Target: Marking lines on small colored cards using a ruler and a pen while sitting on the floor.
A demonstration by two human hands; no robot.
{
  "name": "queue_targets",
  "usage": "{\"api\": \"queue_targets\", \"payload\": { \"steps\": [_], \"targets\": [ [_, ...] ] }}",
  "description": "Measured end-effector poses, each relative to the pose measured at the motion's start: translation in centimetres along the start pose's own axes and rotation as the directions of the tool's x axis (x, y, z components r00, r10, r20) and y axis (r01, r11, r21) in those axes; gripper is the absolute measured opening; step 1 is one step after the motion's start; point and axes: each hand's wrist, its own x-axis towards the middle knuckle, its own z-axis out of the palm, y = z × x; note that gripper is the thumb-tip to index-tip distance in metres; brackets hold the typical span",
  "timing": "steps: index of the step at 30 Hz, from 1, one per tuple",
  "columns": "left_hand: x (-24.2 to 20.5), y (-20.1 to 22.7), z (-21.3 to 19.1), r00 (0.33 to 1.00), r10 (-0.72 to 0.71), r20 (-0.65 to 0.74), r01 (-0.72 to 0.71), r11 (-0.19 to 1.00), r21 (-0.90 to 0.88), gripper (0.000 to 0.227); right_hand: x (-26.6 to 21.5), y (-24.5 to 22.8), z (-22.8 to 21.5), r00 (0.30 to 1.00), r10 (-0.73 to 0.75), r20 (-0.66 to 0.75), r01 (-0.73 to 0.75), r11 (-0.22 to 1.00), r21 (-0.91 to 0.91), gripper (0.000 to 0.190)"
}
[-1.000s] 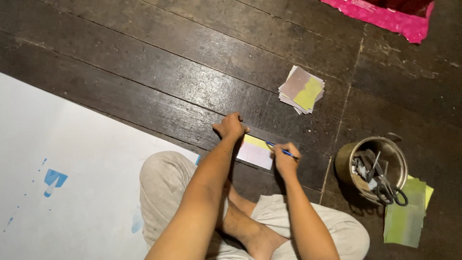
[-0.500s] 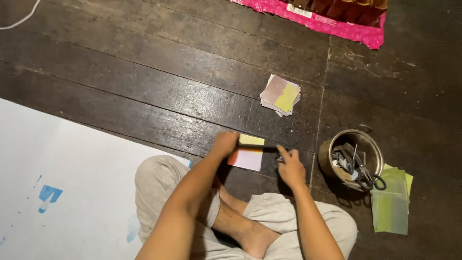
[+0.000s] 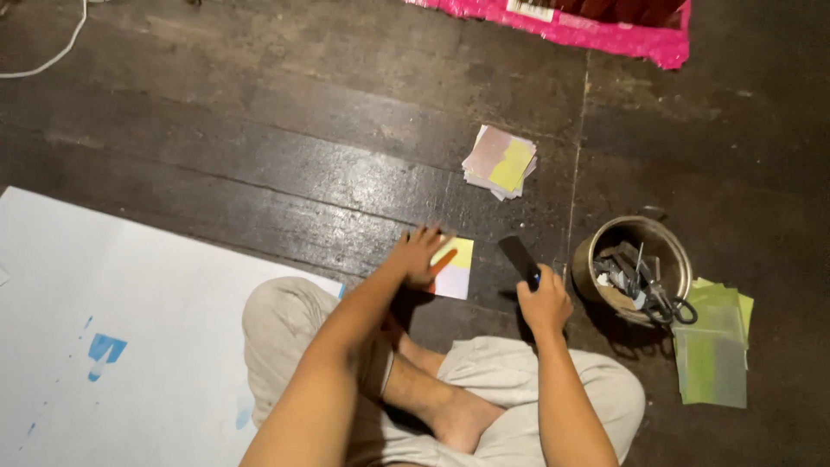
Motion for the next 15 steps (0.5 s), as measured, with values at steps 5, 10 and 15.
{"api": "queue_targets", "payload": {
  "steps": [5,10,15],
  "targets": [
    [-0.1,2.8,5.3,0.977,-0.130,0.167,0.083,0.962,0.261,0.077,0.1,0.0,-0.2,0.997,0.074,0.027,-0.076,0.992,0.103,0.048],
    [-0.7,3.9,7.7,0.946,-0.309,0.101,0.270,0.920,0.283,0.087,-0.1,-1.5,-0.4,0.997,0.060,0.038,-0.065,0.987,0.143,0.047],
    [0.1,4.5,5.6,0.926,-0.376,-0.031,0.376,0.911,0.167,0.082,-0.4,-1.6,-0.2,1.000,-0.004,0.002,0.003,0.990,0.144,0.044]
  ]
}}
